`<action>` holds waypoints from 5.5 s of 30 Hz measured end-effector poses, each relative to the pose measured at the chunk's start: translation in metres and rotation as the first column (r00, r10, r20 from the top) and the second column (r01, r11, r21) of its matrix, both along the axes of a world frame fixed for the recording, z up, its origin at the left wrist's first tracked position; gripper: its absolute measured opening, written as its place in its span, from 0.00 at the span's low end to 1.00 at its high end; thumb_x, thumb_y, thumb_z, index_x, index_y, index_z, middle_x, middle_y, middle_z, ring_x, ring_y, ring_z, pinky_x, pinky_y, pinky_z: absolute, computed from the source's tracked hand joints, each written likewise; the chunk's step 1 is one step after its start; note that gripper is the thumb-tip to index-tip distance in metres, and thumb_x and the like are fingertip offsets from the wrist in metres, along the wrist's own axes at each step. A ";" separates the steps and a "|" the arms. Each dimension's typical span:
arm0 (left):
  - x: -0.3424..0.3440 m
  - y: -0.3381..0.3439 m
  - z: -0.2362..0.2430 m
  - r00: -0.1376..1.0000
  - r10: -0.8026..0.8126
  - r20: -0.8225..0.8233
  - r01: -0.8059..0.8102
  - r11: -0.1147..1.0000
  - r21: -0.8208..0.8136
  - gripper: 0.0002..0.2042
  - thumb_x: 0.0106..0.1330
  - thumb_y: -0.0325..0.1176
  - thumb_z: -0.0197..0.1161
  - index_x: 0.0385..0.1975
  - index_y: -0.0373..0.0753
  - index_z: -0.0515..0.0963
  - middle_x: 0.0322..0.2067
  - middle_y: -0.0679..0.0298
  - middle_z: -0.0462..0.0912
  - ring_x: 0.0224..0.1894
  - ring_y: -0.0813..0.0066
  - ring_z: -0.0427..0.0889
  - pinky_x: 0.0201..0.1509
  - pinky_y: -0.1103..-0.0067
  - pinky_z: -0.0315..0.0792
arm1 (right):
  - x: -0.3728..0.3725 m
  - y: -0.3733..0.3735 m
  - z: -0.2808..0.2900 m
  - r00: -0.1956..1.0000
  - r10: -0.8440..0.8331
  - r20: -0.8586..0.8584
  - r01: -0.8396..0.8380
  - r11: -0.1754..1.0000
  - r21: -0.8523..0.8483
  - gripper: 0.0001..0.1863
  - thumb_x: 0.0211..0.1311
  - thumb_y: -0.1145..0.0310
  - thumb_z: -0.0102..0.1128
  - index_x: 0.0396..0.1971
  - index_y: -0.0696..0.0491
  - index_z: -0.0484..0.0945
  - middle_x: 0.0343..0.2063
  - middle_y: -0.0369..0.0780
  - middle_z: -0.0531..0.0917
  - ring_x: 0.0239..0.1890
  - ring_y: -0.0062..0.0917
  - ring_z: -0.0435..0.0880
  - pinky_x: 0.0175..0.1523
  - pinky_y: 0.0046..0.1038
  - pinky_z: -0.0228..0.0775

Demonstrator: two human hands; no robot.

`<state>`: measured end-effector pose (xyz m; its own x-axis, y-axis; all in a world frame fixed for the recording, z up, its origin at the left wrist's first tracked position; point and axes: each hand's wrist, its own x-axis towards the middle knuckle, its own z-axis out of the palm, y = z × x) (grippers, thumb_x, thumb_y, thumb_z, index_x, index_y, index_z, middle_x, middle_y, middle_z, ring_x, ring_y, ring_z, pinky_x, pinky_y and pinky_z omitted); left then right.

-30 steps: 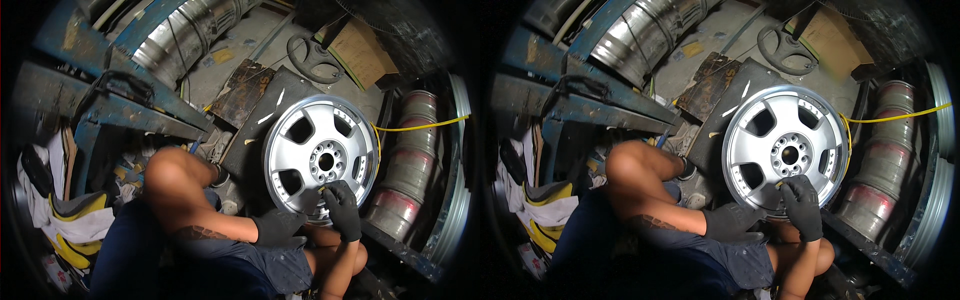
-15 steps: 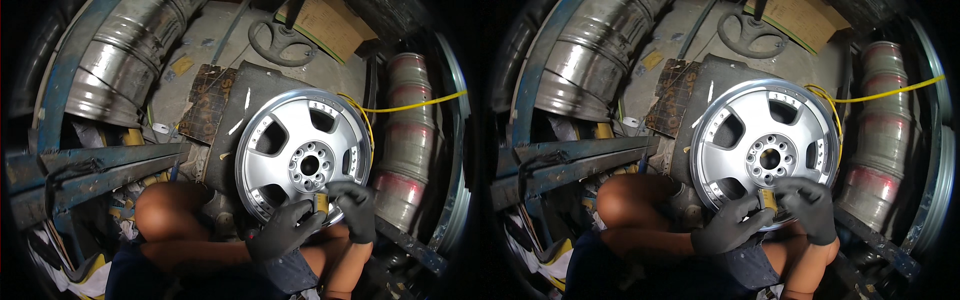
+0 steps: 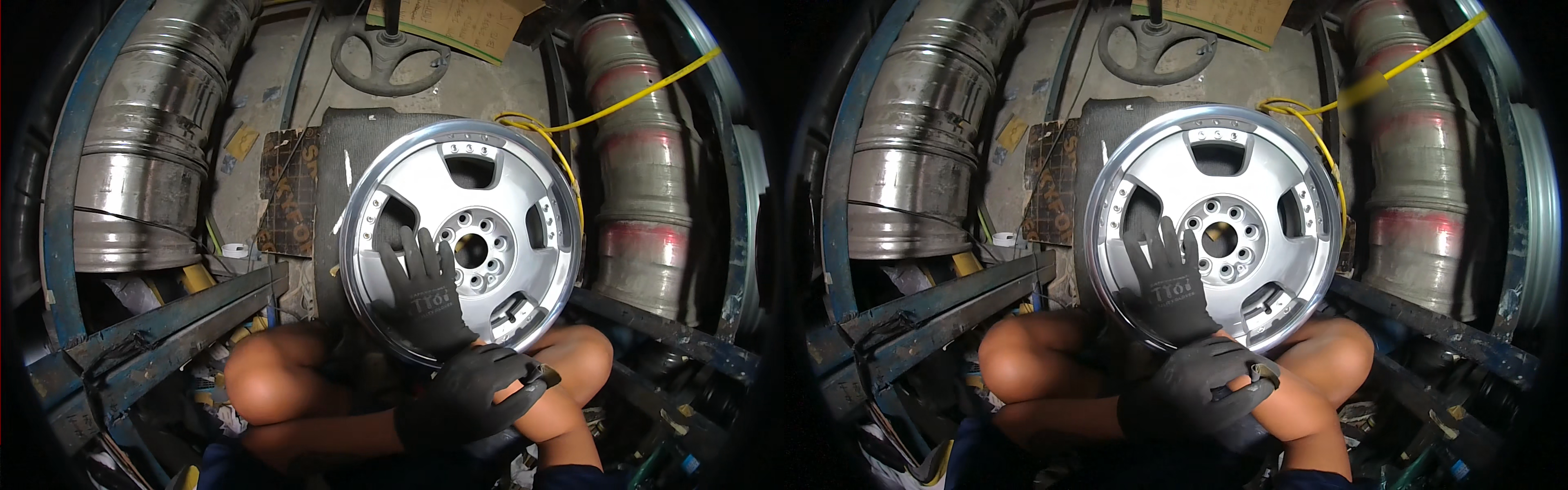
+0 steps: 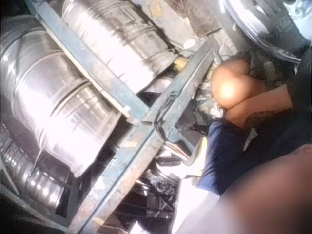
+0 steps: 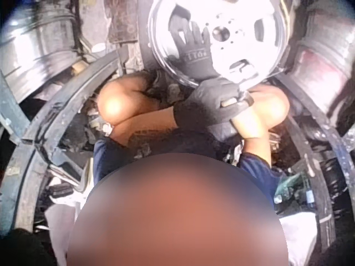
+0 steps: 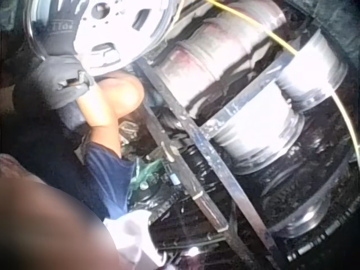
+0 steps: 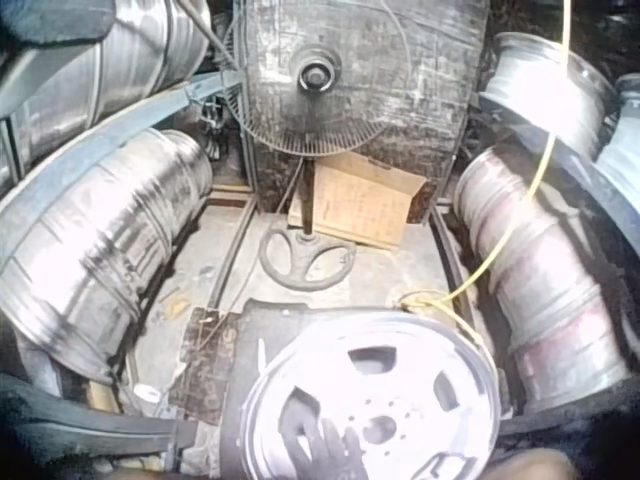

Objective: The recorder is working on a car rim, specifically handling small inserts or bolts on the surface with a tool.

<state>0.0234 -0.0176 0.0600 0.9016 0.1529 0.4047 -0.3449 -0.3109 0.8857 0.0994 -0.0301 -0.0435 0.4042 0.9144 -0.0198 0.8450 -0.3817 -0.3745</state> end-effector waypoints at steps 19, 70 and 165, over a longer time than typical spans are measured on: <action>0.010 -0.021 -0.004 0.987 -0.102 -0.125 0.080 0.982 -0.173 0.16 0.63 0.29 0.67 0.50 0.32 0.82 0.44 0.50 0.84 0.45 0.52 0.83 0.47 0.65 0.77 | 0.000 0.050 -0.005 0.975 -0.194 -0.110 0.173 0.969 -0.176 0.31 0.69 0.44 0.51 0.60 0.52 0.77 0.71 0.44 0.68 0.77 0.39 0.56 0.70 0.75 0.35; 0.017 0.027 -0.055 0.824 0.362 -0.435 -0.393 0.919 0.021 0.13 0.69 0.38 0.65 0.42 0.35 0.83 0.47 0.50 0.84 0.49 0.57 0.85 0.56 0.67 0.75 | -0.017 -0.061 0.046 0.954 0.284 0.097 -0.283 0.959 -0.029 0.21 0.67 0.61 0.56 0.55 0.55 0.78 0.49 0.48 0.81 0.51 0.39 0.81 0.62 0.43 0.67; 0.008 0.060 0.006 0.886 0.109 -0.451 -0.395 0.689 -0.608 0.22 0.70 0.37 0.69 0.57 0.33 0.71 0.41 0.66 0.77 0.43 0.84 0.77 0.47 0.85 0.74 | 0.056 -0.085 0.122 0.369 0.053 -0.928 0.552 0.790 0.265 0.26 0.70 0.67 0.65 0.64 0.58 0.72 0.49 0.38 0.81 0.49 0.18 0.80 0.56 0.23 0.73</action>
